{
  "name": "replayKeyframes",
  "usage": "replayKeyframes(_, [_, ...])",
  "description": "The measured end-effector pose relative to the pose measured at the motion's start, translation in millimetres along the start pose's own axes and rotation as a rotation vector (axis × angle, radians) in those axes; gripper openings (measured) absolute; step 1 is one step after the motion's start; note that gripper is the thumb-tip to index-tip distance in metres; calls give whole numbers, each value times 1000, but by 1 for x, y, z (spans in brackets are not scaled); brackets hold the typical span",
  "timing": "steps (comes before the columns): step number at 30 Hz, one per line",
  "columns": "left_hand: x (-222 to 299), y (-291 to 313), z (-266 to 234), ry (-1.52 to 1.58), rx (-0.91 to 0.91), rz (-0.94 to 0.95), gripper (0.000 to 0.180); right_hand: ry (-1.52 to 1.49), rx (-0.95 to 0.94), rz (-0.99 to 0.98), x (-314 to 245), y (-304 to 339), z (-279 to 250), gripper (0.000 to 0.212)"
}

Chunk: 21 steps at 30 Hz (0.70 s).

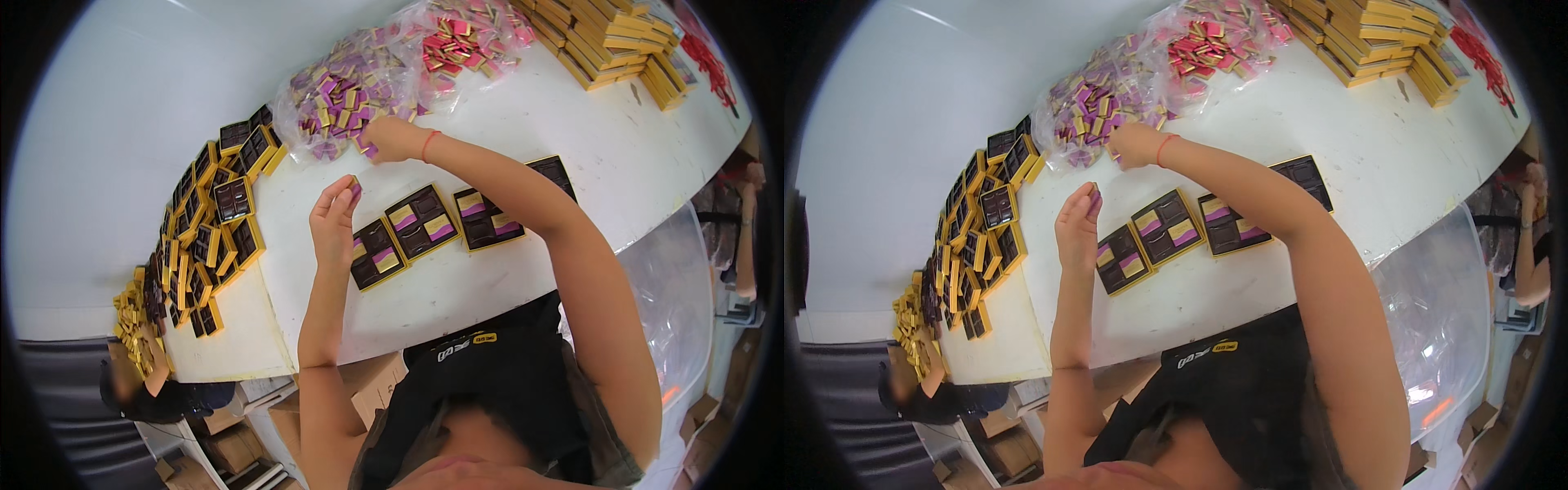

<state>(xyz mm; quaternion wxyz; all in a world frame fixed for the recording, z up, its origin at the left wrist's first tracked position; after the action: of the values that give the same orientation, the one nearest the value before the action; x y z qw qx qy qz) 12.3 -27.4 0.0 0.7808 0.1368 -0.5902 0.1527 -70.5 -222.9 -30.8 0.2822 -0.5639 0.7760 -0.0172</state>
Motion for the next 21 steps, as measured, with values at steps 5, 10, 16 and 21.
replayKeyframes(5, [21, 28, 14, -354, 56, 13, 34, 239, -151, 52, -34, 2, 3, 13])
replayKeyframes(10, [24, 32, 32, -291, -78, 75, 35, -630, 16, 145, -30, 72, -67, 20])
replayKeyframes(16, [-4, -5, 78, -270, -229, -95, 13, -1226, 186, 647, -38, 213, -132, 10])
replayKeyframes(21, [-34, -14, 155, -268, -469, -128, 15, -1075, 452, 680, -24, 290, -158, 10])
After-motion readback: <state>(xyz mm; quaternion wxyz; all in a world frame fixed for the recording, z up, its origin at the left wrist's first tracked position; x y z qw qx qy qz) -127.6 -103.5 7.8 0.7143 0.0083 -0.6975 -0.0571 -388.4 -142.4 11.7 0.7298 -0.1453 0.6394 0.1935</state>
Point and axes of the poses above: each hand's wrist, its own y-axis away from the middle knuckle, its own z-axis out of the palm, x = y × z, the point moved 3 cm from there along -y, towards the middle knuckle, and after that the axes turned 2 degrees about -z, right-handed, at the moved point
